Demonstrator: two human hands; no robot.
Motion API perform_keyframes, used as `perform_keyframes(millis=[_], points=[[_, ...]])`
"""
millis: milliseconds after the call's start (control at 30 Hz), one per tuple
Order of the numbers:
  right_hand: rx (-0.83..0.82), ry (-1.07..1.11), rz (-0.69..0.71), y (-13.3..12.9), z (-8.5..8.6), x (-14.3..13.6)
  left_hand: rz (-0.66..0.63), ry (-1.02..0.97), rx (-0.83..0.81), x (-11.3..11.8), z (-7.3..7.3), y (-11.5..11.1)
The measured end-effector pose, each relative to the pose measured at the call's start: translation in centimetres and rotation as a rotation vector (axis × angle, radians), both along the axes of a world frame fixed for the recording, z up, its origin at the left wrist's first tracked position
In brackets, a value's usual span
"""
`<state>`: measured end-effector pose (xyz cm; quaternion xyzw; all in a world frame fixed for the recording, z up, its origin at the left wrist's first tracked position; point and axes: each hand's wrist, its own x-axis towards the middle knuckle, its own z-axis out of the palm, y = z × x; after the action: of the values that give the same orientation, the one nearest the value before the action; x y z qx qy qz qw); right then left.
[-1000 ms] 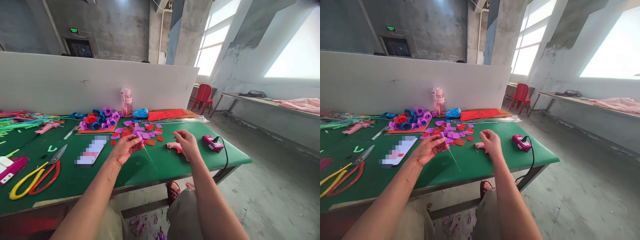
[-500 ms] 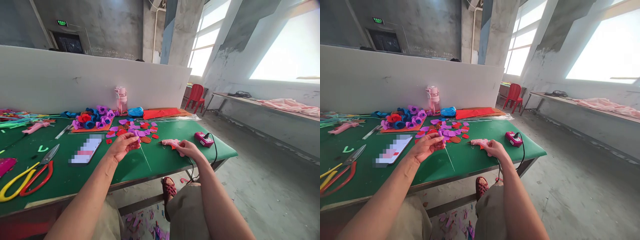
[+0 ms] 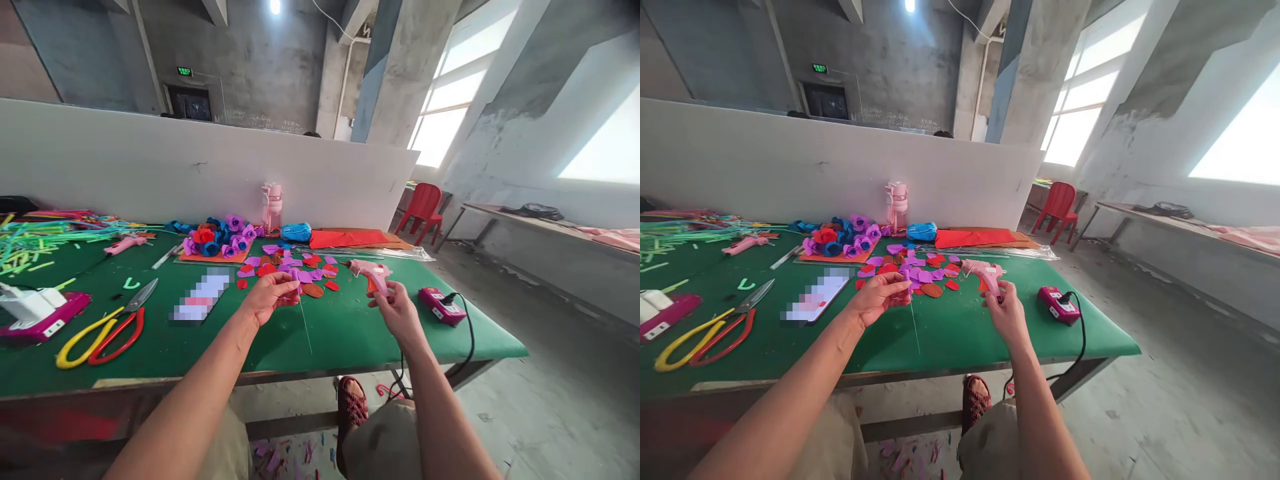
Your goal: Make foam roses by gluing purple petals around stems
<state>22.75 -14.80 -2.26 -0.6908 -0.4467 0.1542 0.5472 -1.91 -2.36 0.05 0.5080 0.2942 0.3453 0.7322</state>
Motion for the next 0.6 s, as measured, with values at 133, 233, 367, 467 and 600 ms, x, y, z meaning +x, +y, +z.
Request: perform_keyframes(millis=[133, 233, 367, 467, 600], points=[[-0.06, 0.407, 0.345, -0.3, 1.7, -3.4, 0.073, 0.028, 0.022, 0.1, -0.1, 0.3], [-0.089, 0.471, 0.412, -0.6, 2.4, -5.4, 0.097, 0.046, 0.043, 0.2, -0.1, 0.5], [-0.027, 0.288, 0.343, -0.7, 2.8, -6.4, 0.13, 0.067, 0.07, 0.4, -0.1, 0.4], [-0.018, 0.153, 0.382, -0.8, 2.9, -6.5, 0.167, 0.082, 0.101, 0.4, -0.1, 0.3], [-0.035, -0.028, 0.377, -1.1, 2.9, -6.8, 0.18, 0.086, 0.125, 0.5, 0.1, 0.1]])
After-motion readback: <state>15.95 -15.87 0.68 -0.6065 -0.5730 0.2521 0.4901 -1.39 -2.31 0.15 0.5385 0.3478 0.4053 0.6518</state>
